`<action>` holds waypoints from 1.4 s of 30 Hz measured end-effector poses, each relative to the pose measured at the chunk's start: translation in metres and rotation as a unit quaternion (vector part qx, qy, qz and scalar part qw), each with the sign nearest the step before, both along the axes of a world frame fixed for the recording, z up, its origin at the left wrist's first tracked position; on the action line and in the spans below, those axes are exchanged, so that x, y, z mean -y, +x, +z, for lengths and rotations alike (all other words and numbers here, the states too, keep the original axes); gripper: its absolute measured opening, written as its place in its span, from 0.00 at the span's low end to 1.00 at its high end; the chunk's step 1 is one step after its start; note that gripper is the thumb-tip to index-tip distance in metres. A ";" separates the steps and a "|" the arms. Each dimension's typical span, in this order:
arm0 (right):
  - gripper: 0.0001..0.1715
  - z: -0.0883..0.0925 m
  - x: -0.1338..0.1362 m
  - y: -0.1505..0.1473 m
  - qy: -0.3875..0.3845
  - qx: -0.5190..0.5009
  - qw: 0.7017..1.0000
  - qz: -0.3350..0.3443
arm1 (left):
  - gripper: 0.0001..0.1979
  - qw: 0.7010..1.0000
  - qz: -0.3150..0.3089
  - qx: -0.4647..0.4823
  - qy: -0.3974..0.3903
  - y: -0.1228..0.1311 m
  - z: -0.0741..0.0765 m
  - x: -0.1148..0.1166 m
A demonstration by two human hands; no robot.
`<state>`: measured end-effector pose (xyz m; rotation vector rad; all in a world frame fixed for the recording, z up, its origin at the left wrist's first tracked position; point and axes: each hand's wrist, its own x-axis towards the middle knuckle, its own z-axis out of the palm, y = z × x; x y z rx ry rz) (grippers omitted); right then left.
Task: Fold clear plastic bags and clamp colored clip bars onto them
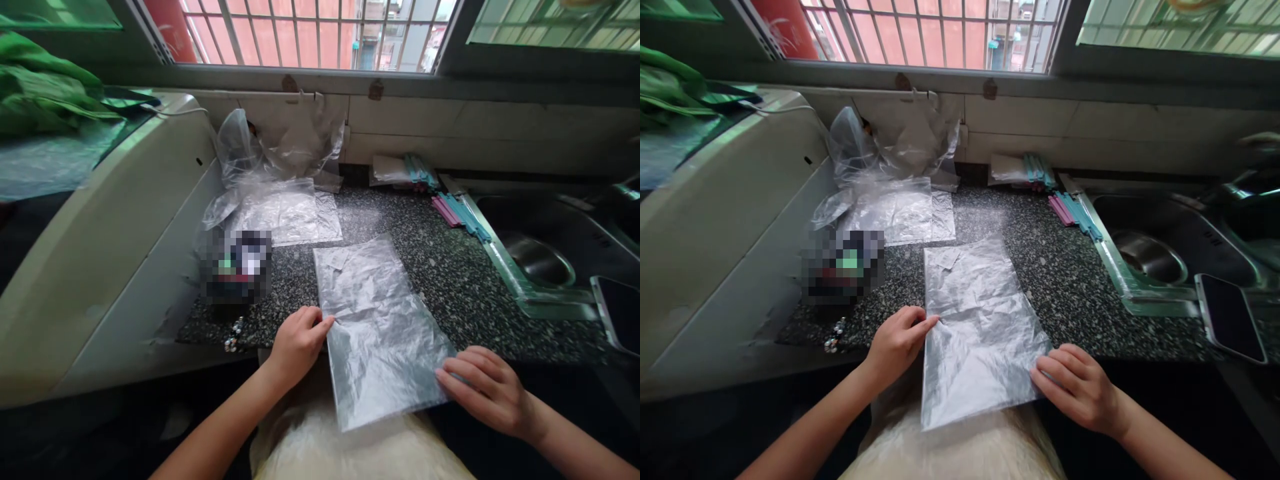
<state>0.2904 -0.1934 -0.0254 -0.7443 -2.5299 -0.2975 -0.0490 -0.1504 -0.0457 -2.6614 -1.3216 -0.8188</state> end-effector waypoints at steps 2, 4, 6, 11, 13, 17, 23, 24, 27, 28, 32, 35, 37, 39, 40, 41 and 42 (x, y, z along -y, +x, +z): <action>0.15 0.002 -0.007 0.001 -0.005 0.016 1.000 -0.001 | 0.14 0.999 -0.029 0.031 -0.033 -0.006 0.000 -0.002; 0.15 0.003 -0.018 0.000 0.007 0.022 1.000 -0.019 | 0.14 0.996 -0.062 0.043 -0.055 -0.015 0.001 -0.003; 0.15 0.003 -0.029 -0.004 0.017 0.026 0.999 -0.032 | 0.14 0.993 -0.088 0.040 -0.065 -0.022 0.002 -0.003; 0.14 0.002 -0.044 -0.020 -0.004 0.034 0.999 -0.026 | 0.13 0.993 -0.102 0.016 -0.055 -0.029 0.003 0.000; 0.13 0.002 -0.045 -0.025 -0.017 0.030 0.999 -0.021 | 0.12 0.995 -0.083 0.003 -0.053 -0.028 0.002 0.001; 0.13 0.000 -0.045 -0.026 -0.045 0.014 0.999 -0.016 | 0.13 0.997 -0.047 -0.014 -0.054 -0.025 -0.001 0.000; 0.15 -0.002 -0.047 -0.024 -0.121 -0.046 0.991 -0.029 | 0.13 0.995 -0.040 0.027 -0.084 -0.023 0.003 -0.006; 0.14 -0.002 -0.048 -0.024 -0.147 -0.060 0.987 -0.037 | 0.13 0.993 -0.032 0.039 -0.107 -0.022 0.004 -0.006; 0.13 -0.003 -0.053 -0.024 -0.230 -0.106 0.965 -0.064 | 0.13 0.981 0.003 0.065 -0.185 -0.021 0.009 -0.008; 0.14 -0.004 -0.054 -0.024 -0.256 -0.120 0.956 -0.073 | 0.13 0.976 0.016 0.070 -0.204 -0.020 0.011 -0.009; 0.15 -0.003 -0.060 -0.027 -0.344 -0.148 0.918 -0.126 | 0.12 0.961 0.058 0.073 -0.261 -0.015 0.015 -0.012; 0.15 0.000 -0.062 -0.031 -0.382 -0.147 0.893 -0.187 | 0.12 0.958 0.117 0.053 -0.256 -0.010 0.014 -0.016; 0.15 0.001 -0.064 -0.033 -0.398 -0.137 0.878 -0.228 | 0.13 0.957 0.162 0.035 -0.240 -0.006 0.013 -0.018; 0.14 0.001 -0.066 -0.034 -0.420 -0.129 0.858 -0.264 | 0.14 0.950 0.197 0.017 -0.241 -0.002 0.012 -0.020; 0.13 0.002 -0.067 -0.034 -0.434 -0.128 0.848 -0.277 | 0.15 0.946 0.211 0.009 -0.246 0.000 0.012 -0.021; 0.12 0.002 -0.069 -0.034 -0.446 -0.130 0.838 -0.287 | 0.16 0.942 0.225 0.002 -0.249 0.002 0.012 -0.022; 0.12 0.003 -0.070 -0.034 -0.453 -0.133 0.831 -0.294 | 0.17 0.939 0.238 -0.005 -0.250 0.003 0.012 -0.022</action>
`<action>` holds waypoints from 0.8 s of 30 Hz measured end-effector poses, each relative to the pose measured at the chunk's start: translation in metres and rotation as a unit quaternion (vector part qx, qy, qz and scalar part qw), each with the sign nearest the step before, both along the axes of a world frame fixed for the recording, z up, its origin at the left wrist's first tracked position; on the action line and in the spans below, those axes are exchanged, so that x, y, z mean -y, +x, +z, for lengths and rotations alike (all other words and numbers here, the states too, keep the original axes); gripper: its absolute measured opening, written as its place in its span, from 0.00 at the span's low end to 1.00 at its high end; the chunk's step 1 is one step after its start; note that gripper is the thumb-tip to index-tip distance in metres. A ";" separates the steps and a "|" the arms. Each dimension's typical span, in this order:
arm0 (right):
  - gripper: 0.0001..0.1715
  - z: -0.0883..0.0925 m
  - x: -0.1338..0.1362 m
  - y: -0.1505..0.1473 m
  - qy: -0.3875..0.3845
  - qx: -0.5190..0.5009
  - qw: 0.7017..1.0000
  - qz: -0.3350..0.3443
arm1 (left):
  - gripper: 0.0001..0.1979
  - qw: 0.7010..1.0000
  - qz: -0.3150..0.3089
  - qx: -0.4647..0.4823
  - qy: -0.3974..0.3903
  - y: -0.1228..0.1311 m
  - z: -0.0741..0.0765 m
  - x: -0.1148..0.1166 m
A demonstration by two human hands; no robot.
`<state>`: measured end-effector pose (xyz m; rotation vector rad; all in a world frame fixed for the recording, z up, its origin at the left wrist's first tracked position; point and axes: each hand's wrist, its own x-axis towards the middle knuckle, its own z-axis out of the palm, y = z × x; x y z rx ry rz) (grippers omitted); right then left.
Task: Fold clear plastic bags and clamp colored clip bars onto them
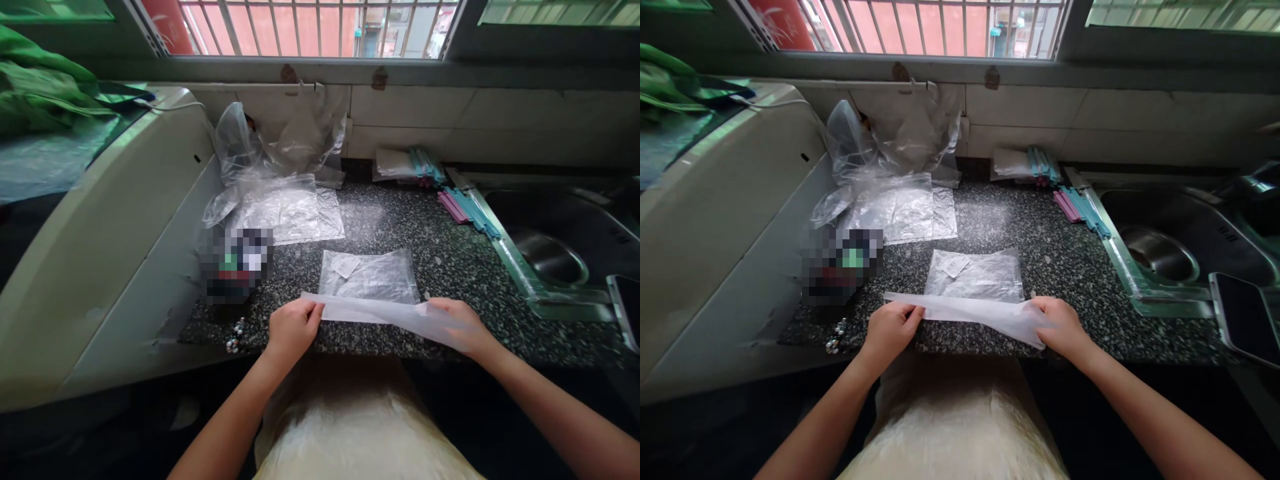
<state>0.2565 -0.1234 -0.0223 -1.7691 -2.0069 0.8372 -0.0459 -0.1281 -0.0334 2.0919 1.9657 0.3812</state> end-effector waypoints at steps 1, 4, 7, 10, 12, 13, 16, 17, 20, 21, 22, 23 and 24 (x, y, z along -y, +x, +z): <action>0.12 0.001 -0.001 0.000 -0.005 -0.003 1.000 -0.004 | 0.18 1.000 0.009 -0.009 -0.001 0.001 0.000 0.000; 0.13 0.008 -0.003 0.003 -0.014 -0.013 1.000 0.015 | 0.21 0.999 0.024 -0.025 -0.005 0.004 0.002 -0.001; 0.12 0.011 -0.003 0.006 -0.038 -0.020 0.998 0.046 | 0.22 0.999 0.028 -0.027 -0.015 0.005 0.003 -0.002; 0.15 0.007 -0.005 0.005 -0.036 -0.029 0.999 0.007 | 0.21 0.999 0.032 -0.027 -0.025 0.006 0.005 -0.002; 0.18 0.003 -0.008 0.003 -0.029 -0.025 0.999 -0.026 | 0.21 0.999 0.032 -0.029 -0.033 0.006 0.007 -0.002; 0.19 0.002 -0.010 0.001 -0.028 -0.015 0.999 -0.035 | 0.21 0.998 0.031 -0.030 -0.037 0.006 0.008 -0.002; 0.19 0.003 -0.016 -0.005 -0.032 0.028 0.998 -0.048 | 0.22 0.997 0.031 -0.040 -0.055 0.007 0.010 -0.003; 0.19 0.005 -0.017 -0.007 -0.032 0.041 0.997 -0.053 | 0.21 0.997 0.032 -0.047 -0.060 0.007 0.011 -0.003; 0.18 0.007 -0.018 -0.009 -0.020 0.066 0.995 -0.069 | 0.20 0.994 0.043 -0.071 -0.072 0.008 0.012 -0.004; 0.17 0.006 -0.017 -0.010 -0.009 0.073 0.995 -0.073 | 0.19 0.993 0.046 -0.079 -0.076 0.009 0.013 -0.003; 0.16 0.005 -0.016 -0.009 0.005 0.079 0.994 -0.074 | 0.18 0.992 0.048 -0.084 -0.079 0.009 0.013 -0.003; 0.16 0.003 -0.015 -0.009 0.025 0.081 0.994 -0.073 | 0.17 0.992 0.050 -0.087 -0.081 0.008 0.013 -0.002; 0.15 0.000 -0.013 -0.009 0.053 0.080 0.993 -0.068 | 0.16 0.992 0.054 -0.089 -0.076 0.008 0.013 -0.002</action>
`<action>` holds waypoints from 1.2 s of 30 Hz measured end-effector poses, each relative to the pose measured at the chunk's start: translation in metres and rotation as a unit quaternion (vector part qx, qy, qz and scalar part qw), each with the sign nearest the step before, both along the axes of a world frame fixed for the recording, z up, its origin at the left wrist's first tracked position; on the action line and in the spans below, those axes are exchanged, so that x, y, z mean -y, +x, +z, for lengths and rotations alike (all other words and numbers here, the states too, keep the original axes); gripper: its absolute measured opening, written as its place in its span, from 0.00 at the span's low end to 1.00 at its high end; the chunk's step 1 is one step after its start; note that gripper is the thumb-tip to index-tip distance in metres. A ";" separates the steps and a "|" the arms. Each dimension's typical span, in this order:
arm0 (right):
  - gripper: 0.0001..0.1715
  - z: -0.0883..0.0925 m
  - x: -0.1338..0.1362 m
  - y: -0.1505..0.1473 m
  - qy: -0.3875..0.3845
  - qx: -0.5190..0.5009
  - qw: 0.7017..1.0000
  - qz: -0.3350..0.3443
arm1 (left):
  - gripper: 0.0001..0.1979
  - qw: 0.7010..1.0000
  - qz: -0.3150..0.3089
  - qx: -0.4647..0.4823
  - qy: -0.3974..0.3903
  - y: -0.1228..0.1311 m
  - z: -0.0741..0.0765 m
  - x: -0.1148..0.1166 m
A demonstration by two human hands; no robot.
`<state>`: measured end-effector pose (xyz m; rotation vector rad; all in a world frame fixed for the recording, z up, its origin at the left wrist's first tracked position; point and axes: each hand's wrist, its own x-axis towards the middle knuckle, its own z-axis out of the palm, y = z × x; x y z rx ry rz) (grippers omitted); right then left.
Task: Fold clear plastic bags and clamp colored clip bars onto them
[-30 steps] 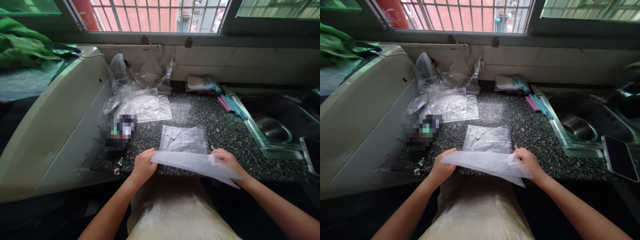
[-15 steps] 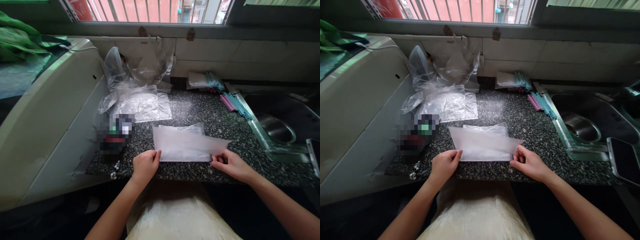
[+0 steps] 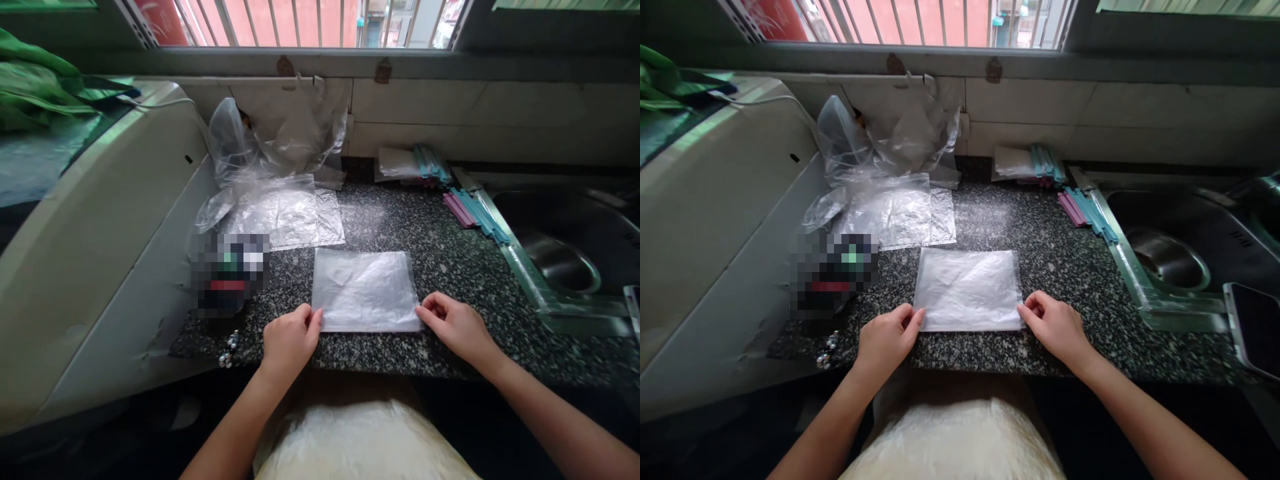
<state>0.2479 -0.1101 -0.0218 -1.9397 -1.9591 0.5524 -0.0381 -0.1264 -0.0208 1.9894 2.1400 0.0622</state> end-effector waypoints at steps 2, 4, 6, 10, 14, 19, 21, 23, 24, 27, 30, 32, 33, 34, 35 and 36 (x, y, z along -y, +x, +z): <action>0.13 -0.005 0.003 0.000 0.088 -0.010 0.996 0.032 | 0.14 0.998 0.010 -0.001 0.060 -0.002 -0.001 0.002; 0.09 -0.007 0.007 -0.001 0.198 -0.017 0.975 0.100 | 0.16 0.983 -0.017 0.004 0.181 -0.004 -0.002 0.004; 0.07 -0.006 0.010 -0.004 0.284 0.001 0.940 0.188 | 0.16 0.951 -0.110 0.015 0.288 -0.005 -0.004 0.005; 0.10 0.000 0.017 -0.013 0.336 0.092 0.893 0.283 | 0.11 0.914 -0.235 0.003 0.331 -0.002 -0.008 0.008; 0.09 0.001 0.022 -0.019 0.319 0.147 0.892 0.286 | 0.12 0.932 -0.200 -0.026 0.303 0.000 -0.016 0.012; 0.10 -0.002 0.025 -0.019 0.313 0.157 0.891 0.289 | 0.13 0.943 -0.184 -0.022 0.276 -0.002 -0.020 0.016; 0.10 -0.003 0.025 -0.018 0.320 0.162 0.886 0.292 | 0.13 0.946 -0.179 -0.022 0.270 -0.004 -0.019 0.016; 0.09 -0.005 0.025 -0.016 0.328 0.166 0.882 0.296 | 0.13 0.949 -0.177 -0.018 0.262 -0.005 -0.019 0.015; 0.09 -0.007 0.025 -0.015 0.331 0.167 0.880 0.297 | 0.13 0.950 -0.176 -0.016 0.257 -0.005 -0.019 0.015; 0.09 -0.010 0.023 -0.013 0.337 0.171 0.875 0.301 | 0.13 0.950 -0.174 -0.012 0.257 -0.004 -0.019 0.014; 0.10 -0.009 0.022 -0.014 0.347 0.178 0.869 0.304 | 0.11 0.937 -0.191 0.007 0.292 0.003 -0.019 0.015; 0.10 -0.006 0.024 -0.017 0.350 0.180 0.868 0.302 | 0.11 0.922 -0.228 0.029 0.313 0.012 -0.018 0.017; 0.11 -0.004 0.025 -0.019 0.350 0.181 0.869 0.300 | 0.11 0.914 -0.250 0.037 0.318 0.017 -0.018 0.018; 0.11 -0.002 0.028 -0.020 0.349 0.180 0.870 0.297 | 0.11 0.907 -0.270 0.039 0.321 0.022 -0.018 0.018; 0.12 -0.001 0.031 -0.022 0.347 0.179 0.872 0.294 | 0.11 0.901 -0.287 0.036 0.324 0.027 -0.017 0.019; 0.12 0.001 0.034 -0.023 0.346 0.177 0.874 0.291 | 0.11 0.895 -0.301 0.031 0.328 0.032 -0.017 0.019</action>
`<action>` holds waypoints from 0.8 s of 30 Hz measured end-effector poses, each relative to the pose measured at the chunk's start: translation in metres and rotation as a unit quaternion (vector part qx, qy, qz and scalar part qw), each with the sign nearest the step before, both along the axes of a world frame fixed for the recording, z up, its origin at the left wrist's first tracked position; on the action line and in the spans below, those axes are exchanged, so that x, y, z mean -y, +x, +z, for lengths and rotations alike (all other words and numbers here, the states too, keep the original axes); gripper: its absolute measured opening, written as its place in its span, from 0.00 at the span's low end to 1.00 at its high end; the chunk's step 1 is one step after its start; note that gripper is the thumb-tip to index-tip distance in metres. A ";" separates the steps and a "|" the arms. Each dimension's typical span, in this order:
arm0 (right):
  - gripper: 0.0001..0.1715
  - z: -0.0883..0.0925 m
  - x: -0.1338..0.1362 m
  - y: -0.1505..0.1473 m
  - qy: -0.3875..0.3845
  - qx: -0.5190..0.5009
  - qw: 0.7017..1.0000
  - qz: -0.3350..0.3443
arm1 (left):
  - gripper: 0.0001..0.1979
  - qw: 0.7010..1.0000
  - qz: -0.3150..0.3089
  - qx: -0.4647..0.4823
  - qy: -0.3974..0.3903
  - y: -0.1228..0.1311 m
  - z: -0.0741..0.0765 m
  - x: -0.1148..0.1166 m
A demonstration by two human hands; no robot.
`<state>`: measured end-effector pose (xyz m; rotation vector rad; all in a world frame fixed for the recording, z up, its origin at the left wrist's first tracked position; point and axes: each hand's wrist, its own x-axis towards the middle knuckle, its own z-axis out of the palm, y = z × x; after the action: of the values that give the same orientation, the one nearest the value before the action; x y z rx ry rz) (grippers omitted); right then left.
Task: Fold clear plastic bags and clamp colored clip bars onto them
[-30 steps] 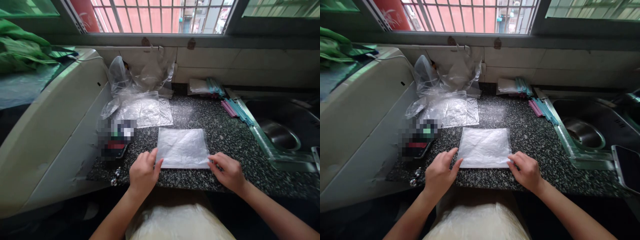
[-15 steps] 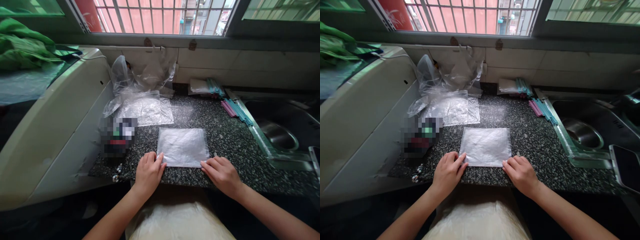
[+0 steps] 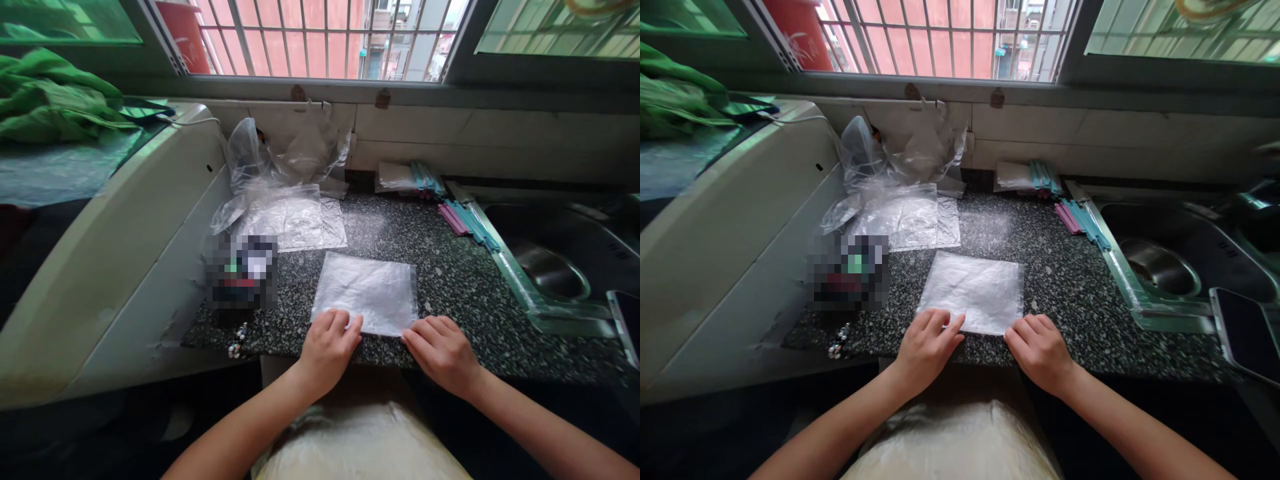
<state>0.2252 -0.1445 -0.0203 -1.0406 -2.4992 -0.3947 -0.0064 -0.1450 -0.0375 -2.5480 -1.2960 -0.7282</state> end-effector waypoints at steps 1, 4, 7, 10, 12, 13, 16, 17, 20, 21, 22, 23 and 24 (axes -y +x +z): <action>0.12 0.002 0.004 -0.001 -0.001 -0.004 1.000 -0.001 | 0.11 1.000 -0.010 -0.007 0.010 0.004 0.000 0.000; 0.11 0.009 0.012 -0.001 -0.020 -0.019 1.000 0.008 | 0.10 0.998 -0.038 -0.019 0.035 0.010 -0.002 -0.002; 0.09 0.014 0.009 -0.006 -0.065 -0.047 0.997 0.021 | 0.11 0.995 -0.085 -0.019 0.040 0.009 -0.005 -0.002; 0.11 0.010 -0.010 -0.017 -0.070 -0.058 0.996 0.026 | 0.11 0.991 -0.123 -0.017 0.039 0.004 -0.007 0.000; 0.14 0.002 -0.026 -0.023 -0.053 -0.028 0.998 0.028 | 0.11 0.991 -0.128 -0.016 0.041 0.002 -0.007 0.002; 0.16 -0.002 -0.033 -0.025 -0.047 -0.006 0.999 0.026 | 0.11 0.991 -0.128 -0.015 0.042 0.001 -0.008 0.003; 0.18 -0.013 -0.048 -0.015 -0.045 0.037 0.998 -0.003 | 0.10 0.990 -0.132 -0.016 0.044 -0.001 -0.009 0.004; 0.17 -0.014 -0.052 -0.008 -0.044 0.043 0.998 -0.019 | 0.10 0.990 -0.136 -0.020 0.044 -0.001 -0.010 0.005; 0.16 -0.008 -0.062 0.008 -0.041 0.057 0.996 -0.062 | 0.09 0.989 -0.142 -0.022 0.032 -0.001 -0.012 0.006; 0.16 -0.004 -0.067 0.009 -0.044 0.057 0.995 -0.069 | 0.09 0.990 -0.141 -0.015 0.024 -0.001 -0.011 0.006; 0.16 0.001 -0.071 0.006 -0.049 0.052 0.995 -0.068 | 0.09 0.990 -0.138 -0.005 0.017 -0.002 -0.010 0.006; 0.15 0.005 -0.077 -0.002 -0.056 0.042 0.996 -0.059 | 0.10 0.992 -0.129 0.004 0.010 -0.003 -0.009 0.007; 0.15 0.009 -0.082 -0.012 -0.065 0.029 0.997 -0.039 | 0.11 0.994 -0.110 0.011 0.005 -0.006 -0.007 0.007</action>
<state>0.2129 -0.0623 -0.0116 -1.1971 -2.5710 -0.2920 -0.0125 -0.1523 -0.0449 -2.7102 -1.0222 -0.8020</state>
